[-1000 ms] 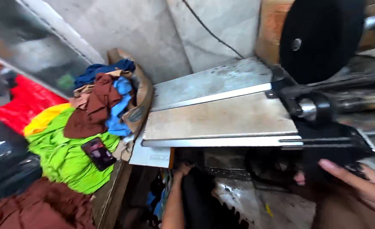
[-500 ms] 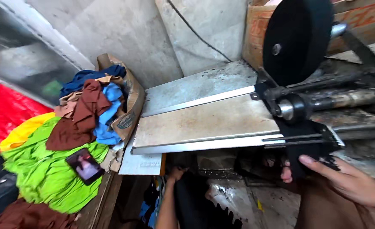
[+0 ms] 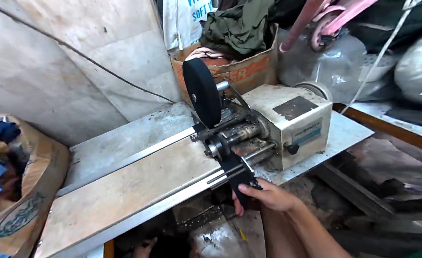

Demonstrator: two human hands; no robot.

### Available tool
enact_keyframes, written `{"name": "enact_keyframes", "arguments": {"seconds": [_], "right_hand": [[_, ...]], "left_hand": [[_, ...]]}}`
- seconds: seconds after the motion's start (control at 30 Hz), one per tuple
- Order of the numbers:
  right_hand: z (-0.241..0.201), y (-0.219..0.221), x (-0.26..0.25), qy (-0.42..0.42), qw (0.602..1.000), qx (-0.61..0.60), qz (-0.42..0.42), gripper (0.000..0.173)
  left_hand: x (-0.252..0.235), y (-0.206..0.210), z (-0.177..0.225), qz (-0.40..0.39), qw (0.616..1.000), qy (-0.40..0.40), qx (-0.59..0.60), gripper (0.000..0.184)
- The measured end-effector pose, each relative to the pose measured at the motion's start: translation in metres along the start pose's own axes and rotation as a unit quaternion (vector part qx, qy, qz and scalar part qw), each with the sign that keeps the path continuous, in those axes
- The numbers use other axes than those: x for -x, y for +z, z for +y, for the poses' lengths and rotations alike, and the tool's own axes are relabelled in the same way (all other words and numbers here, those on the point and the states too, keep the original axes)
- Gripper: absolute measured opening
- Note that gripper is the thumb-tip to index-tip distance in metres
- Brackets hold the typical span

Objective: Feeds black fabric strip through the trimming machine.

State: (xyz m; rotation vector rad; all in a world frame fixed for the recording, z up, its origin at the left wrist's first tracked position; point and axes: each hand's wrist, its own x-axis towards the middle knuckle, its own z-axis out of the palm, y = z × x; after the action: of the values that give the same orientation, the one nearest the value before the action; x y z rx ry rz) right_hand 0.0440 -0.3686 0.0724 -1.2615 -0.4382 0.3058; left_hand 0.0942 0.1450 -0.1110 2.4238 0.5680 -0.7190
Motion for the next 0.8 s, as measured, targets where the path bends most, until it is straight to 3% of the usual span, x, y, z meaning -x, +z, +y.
{"name": "enact_keyframes", "arguments": {"seconds": [0.8], "right_hand": [[0.0043,-0.0013,-0.0008,-0.02,1.0,0.006,-0.011,0.044]], "left_hand": [[-0.0022,-0.0004,-0.0013,-0.003,1.0,0.001,-0.013,0.049]]}}
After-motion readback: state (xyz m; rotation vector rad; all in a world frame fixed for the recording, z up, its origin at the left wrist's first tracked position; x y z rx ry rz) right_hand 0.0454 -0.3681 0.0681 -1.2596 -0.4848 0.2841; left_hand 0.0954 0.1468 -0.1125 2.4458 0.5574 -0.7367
